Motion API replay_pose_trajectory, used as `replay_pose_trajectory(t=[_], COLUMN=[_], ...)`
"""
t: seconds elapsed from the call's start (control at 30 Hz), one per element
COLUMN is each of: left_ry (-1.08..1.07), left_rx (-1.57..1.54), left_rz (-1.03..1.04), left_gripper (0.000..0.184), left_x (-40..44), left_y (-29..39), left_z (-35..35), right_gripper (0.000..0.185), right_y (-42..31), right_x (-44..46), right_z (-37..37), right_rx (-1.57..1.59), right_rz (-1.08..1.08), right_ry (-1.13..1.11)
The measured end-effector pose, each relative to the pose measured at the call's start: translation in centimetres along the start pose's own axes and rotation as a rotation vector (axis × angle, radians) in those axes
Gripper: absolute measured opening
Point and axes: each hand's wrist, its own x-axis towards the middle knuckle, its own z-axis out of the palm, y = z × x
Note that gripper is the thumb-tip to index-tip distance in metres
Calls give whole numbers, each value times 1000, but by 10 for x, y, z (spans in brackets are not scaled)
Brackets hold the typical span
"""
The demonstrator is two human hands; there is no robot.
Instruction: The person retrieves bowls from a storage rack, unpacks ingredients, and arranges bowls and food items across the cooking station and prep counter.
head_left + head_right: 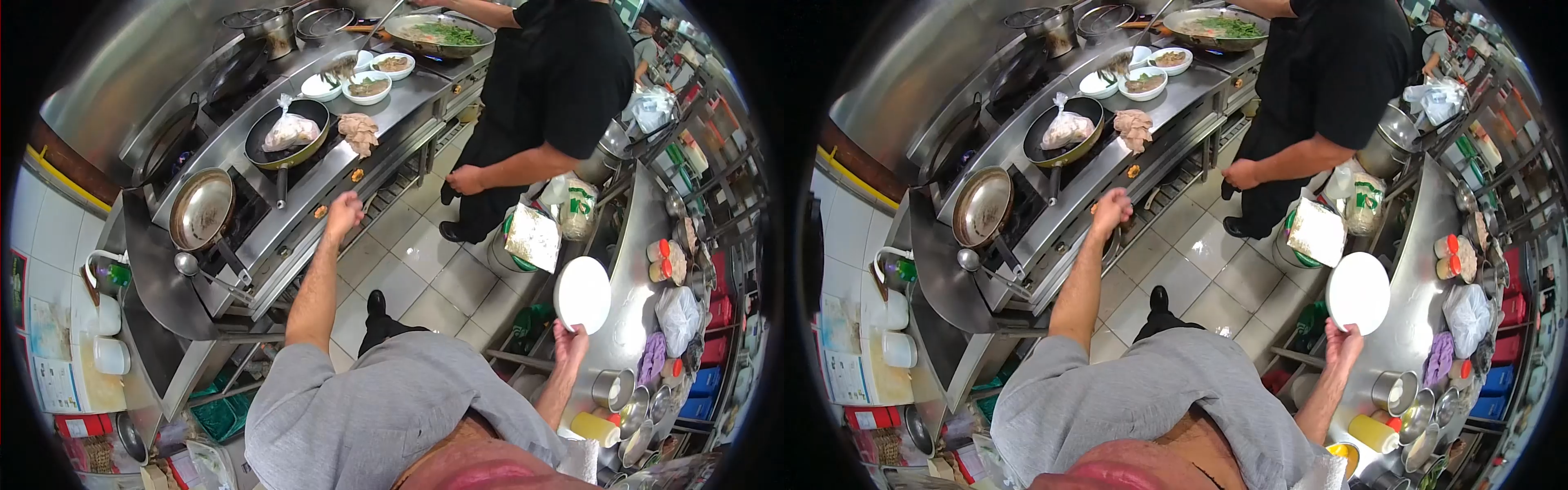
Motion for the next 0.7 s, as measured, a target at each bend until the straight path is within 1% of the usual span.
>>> replay_pose_trajectory(t=[0.03,0.1,0.13,0.2,0.27,0.33,0.4,0.47,0.53,0.57,0.6,0.67,0.7], left_ry=[-9,0,-6,-29,-84,-142,-188,-185,-74,-97,-105,-157,-45], left_rx=[38,-16,-14,-168,-210,-242,-297,-334,-518,-522,-525,-527,-534], left_rz=[-2,45,40,20,-5,-37,-68,-60,-197,-224,-226,-322,-273], left_gripper=[35,34,34,29,28,26,24,23,29,36,36,39,43], left_x=[15,54,70,104,142,177,211,240,262,275,291,322,322], left_y=[19,41,50,67,72,72,73,73,76,72,64,56,59], left_z=[-4,-7,-7,-6,-5,-3,1,8,15,16,18,21,29], right_gripper=[43,48,48,48,49,51,52,52,50,50,49,48,47], right_y=[10,33,47,74,100,121,137,164,183,191,198,210,215], right_x=[-6,-19,-21,-23,-23,-29,-30,-12,6,13,22,44,52], right_z=[15,50,66,104,145,198,249,283,320,339,358,390,407], right_rx=[-44,-104,-111,-122,-120,-182,-204,-218,-245,-259,-271,-310,-312], right_rz=[24,74,104,147,184,190,270,283,293,298,300,306,273], right_ry=[-3,15,-29,-68,-174,-166,-177,-241,-306,-326,-350,-416,-440])
